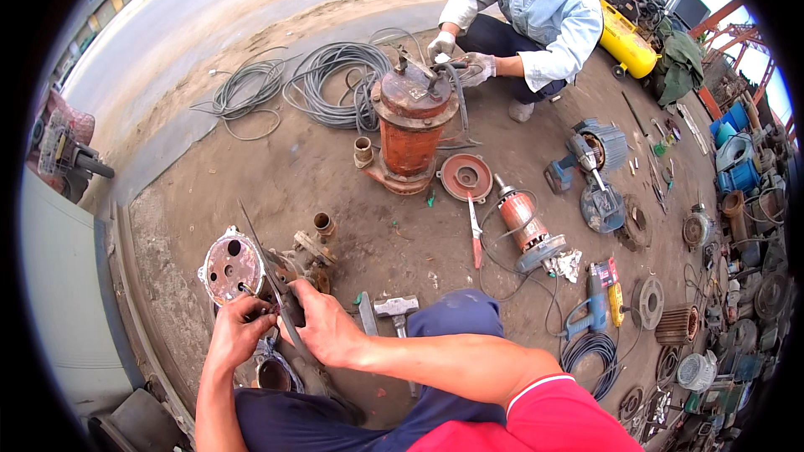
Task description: The person sits on the ground and repairs a motor by hand. They use pliers to cut wires and manipulate the internal components of the motor casing. Another person is visible in the background working on a separate motor.
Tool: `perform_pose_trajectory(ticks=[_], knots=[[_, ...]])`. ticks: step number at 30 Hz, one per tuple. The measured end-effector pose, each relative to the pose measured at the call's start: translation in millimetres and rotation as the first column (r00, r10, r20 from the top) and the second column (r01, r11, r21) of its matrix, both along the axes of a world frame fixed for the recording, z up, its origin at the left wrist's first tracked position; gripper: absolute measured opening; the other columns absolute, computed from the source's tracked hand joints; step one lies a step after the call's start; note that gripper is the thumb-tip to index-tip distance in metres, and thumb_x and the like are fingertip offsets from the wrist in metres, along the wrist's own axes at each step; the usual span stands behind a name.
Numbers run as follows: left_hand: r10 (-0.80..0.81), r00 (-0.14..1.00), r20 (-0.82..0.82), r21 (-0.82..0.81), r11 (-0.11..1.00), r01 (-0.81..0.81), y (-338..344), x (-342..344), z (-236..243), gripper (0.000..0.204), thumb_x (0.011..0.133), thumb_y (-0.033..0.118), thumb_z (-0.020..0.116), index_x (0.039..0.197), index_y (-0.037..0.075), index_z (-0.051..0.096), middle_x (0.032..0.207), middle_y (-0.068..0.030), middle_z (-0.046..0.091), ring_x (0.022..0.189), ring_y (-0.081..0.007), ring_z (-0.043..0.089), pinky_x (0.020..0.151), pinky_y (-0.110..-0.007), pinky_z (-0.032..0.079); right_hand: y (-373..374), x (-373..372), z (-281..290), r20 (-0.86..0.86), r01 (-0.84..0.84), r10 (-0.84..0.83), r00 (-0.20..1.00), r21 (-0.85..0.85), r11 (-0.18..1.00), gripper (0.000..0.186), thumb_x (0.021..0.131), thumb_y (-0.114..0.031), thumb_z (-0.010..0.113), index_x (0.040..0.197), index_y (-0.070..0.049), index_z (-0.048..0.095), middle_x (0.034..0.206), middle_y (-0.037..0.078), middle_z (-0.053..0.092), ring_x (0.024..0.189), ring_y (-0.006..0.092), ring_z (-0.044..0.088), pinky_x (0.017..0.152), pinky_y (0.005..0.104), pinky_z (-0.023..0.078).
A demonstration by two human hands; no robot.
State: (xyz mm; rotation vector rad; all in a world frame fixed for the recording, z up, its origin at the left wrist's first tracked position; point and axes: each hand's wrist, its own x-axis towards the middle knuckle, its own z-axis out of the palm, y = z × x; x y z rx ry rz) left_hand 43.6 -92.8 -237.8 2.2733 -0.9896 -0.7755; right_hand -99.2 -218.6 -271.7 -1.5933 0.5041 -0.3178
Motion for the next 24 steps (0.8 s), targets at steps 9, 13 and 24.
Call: perform_pose_trajectory(ticks=[9, 13, 24], knots=[[-0.038, 0.999, -0.03, -0.044, 0.998, 0.037, -0.4, -3.2, -1.2, 0.019, 0.076, 0.001, 0.074, 0.094, -0.005, 0.071, 0.082, -0.0095, 0.06, 0.074, -0.0199, 0.062, 0.068, -0.033, 0.049, -2.2, -2.9, 0.8, 0.044, 0.04, -0.041, 0.998, 0.017, 0.999, 0.042, 0.081, -0.019, 0.071, 0.11, 0.002, 0.049, 0.085, 0.025, 0.065, 0.082, 0.0397, 0.067, 0.072, 0.0438, 0.05], [-0.082, 0.997, -0.01, -0.028, 0.996, 0.082, 4.2, -1.5, -5.2, 0.02, 0.076, 0.0, 0.073, 0.096, -0.004, 0.071, 0.087, -0.0111, 0.061, 0.081, -0.0242, 0.063, 0.075, -0.034, 0.049, -0.9, -2.6, -0.9, 0.053, 0.039, -0.038, 0.998, -0.004, 0.999, 0.04, 0.081, -0.018, 0.071, 0.106, 0.002, 0.047, 0.082, 0.024, 0.063, 0.08, 0.0405, 0.066, 0.071, 0.0448, 0.05], [0.035, 0.98, -0.198, -0.086, 0.995, -0.053, 13.0, 0.3, -20.6, 0.022, 0.076, -0.007, 0.069, 0.098, -0.003, 0.065, 0.087, -0.0095, 0.065, 0.082, -0.0189, 0.064, 0.076, -0.033, 0.051, 2.1, -3.6, -0.7, 0.068, 0.061, -0.06, 0.996, -0.009, 0.998, 0.038, 0.083, -0.019, 0.069, 0.106, 0.003, 0.048, 0.082, 0.025, 0.063, 0.083, 0.0418, 0.066, 0.072, 0.0461, 0.05]])
